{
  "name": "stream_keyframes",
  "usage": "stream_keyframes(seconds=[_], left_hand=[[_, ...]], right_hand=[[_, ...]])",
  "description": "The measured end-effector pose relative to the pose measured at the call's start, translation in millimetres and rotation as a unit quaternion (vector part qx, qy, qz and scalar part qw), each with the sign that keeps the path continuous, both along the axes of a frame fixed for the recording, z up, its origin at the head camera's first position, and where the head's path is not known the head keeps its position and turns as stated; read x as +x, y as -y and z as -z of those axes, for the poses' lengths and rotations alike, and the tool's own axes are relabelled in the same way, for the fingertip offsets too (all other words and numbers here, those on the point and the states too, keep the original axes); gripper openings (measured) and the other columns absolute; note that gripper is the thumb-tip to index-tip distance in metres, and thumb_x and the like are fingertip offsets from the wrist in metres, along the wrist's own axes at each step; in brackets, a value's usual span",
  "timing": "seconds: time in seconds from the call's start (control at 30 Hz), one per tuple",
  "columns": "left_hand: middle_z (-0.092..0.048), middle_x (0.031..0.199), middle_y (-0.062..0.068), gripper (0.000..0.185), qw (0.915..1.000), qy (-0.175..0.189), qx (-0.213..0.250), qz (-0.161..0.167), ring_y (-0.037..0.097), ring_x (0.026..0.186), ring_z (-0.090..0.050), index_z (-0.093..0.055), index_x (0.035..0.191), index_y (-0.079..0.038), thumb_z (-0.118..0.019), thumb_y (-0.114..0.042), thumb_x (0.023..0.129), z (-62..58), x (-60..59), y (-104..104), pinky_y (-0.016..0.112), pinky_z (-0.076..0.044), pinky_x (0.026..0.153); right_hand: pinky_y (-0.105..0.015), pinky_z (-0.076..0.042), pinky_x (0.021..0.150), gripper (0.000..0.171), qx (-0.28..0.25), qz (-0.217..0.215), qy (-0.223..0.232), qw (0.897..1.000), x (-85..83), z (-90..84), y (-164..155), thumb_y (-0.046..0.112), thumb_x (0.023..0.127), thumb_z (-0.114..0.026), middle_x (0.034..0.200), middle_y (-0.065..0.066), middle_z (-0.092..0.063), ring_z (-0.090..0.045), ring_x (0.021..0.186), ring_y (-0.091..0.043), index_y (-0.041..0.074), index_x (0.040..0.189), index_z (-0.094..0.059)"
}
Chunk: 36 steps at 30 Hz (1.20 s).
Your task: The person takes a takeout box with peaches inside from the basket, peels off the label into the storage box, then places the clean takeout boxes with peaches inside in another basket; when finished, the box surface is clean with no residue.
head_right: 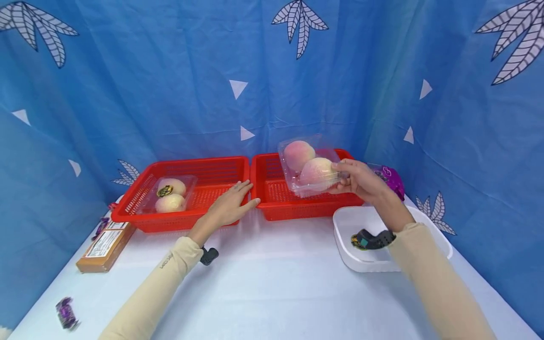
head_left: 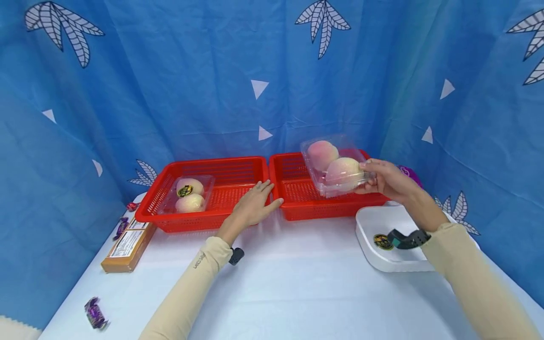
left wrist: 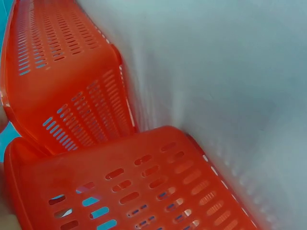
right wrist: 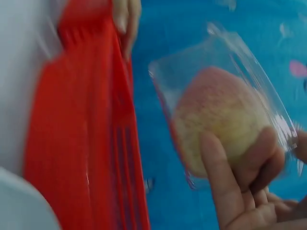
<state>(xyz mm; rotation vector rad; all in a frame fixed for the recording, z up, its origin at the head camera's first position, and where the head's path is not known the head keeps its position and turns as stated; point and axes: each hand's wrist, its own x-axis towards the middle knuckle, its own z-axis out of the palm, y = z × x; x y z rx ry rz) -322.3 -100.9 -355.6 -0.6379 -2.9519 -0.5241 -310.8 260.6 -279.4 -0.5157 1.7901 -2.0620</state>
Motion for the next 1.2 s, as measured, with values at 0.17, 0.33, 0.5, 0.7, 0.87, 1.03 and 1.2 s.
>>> stream_keyframes(seconds=[0.17, 0.33, 0.5, 0.7, 0.87, 1.03, 1.2], left_hand=[[-0.024, 0.158, 0.006, 0.076, 1.0000, -0.004, -0.003, -0.007, 0.029, 0.146, -0.017, -0.031, 0.151, -0.011, -0.037, -0.063, 0.094, 0.3, -0.1, 1, 0.045, -0.017, 0.117], [-0.024, 0.158, 0.005, 0.077, 0.9998, -0.012, -0.004, -0.015, 0.027, 0.146, -0.017, -0.032, 0.150, -0.013, -0.037, -0.064, 0.093, 0.7, -1.0, 1, 0.047, -0.019, 0.117], [-0.025, 0.158, 0.005, 0.077, 0.9997, -0.015, -0.012, -0.014, 0.026, 0.146, -0.017, -0.032, 0.150, -0.013, -0.037, -0.065, 0.093, 2.0, -2.5, 0, 0.047, -0.020, 0.116], [-0.025, 0.158, 0.004, 0.077, 0.9996, -0.014, -0.014, -0.019, 0.025, 0.146, -0.017, -0.032, 0.150, -0.014, -0.037, -0.065, 0.093, 2.4, -2.9, -2, 0.049, -0.023, 0.115], [-0.025, 0.158, 0.004, 0.077, 0.9996, -0.013, -0.011, -0.020, 0.026, 0.146, -0.017, -0.032, 0.151, -0.014, -0.037, -0.065, 0.093, 2.0, -2.9, -2, 0.050, -0.023, 0.115], [-0.027, 0.157, 0.005, 0.076, 0.9996, -0.017, -0.012, -0.020, 0.026, 0.146, -0.018, -0.033, 0.150, -0.014, -0.038, -0.064, 0.093, 2.6, -2.8, -2, 0.050, -0.023, 0.115], [-0.026, 0.157, 0.004, 0.076, 0.9995, -0.016, -0.015, -0.023, 0.026, 0.146, -0.018, -0.033, 0.150, -0.014, -0.037, -0.064, 0.093, 2.5, -2.9, -2, 0.050, -0.023, 0.115]], right_hand=[[-0.037, -0.058, 0.075, 0.012, 0.126, 0.050, 0.026, 0.990, -44.3, -17.8, -16, 0.019, 0.100, -0.048, 0.065, -0.001, -0.057, -0.059, 0.054, -0.009, 0.008, 0.105, -0.050], [-0.038, -0.057, 0.078, 0.022, 0.213, 0.070, 0.062, 0.972, -70.4, -18.0, -25, 0.024, 0.101, -0.047, 0.064, 0.000, -0.055, -0.059, 0.056, -0.008, 0.005, 0.112, -0.043], [-0.039, -0.056, 0.082, 0.019, 0.231, 0.093, 0.116, 0.962, -81.9, -4.9, -24, 0.024, 0.100, -0.050, 0.065, 0.000, -0.052, -0.058, 0.059, -0.009, 0.007, 0.101, -0.041], [-0.037, -0.056, 0.082, 0.021, 0.233, 0.108, 0.124, 0.959, -84.4, 6.5, -17, 0.025, 0.098, -0.053, 0.066, 0.001, -0.052, -0.060, 0.061, -0.008, 0.009, 0.097, -0.039], [-0.033, -0.056, 0.081, 0.024, 0.271, 0.118, 0.126, 0.947, -83.3, 15.8, -17, 0.026, 0.097, -0.056, 0.067, 0.003, -0.054, -0.061, 0.063, -0.007, 0.010, 0.101, -0.039], [-0.027, -0.055, 0.079, 0.029, 0.294, 0.123, 0.142, 0.937, -79.2, 20.6, -24, 0.026, 0.096, -0.056, 0.076, 0.000, -0.054, -0.063, 0.069, -0.010, 0.009, 0.107, -0.036], [-0.020, -0.051, 0.068, 0.032, 0.387, 0.119, 0.095, 0.909, -70.1, 14.9, -31, 0.025, 0.094, -0.060, 0.075, -0.001, -0.057, -0.055, 0.065, -0.010, 0.000, 0.106, -0.043]])
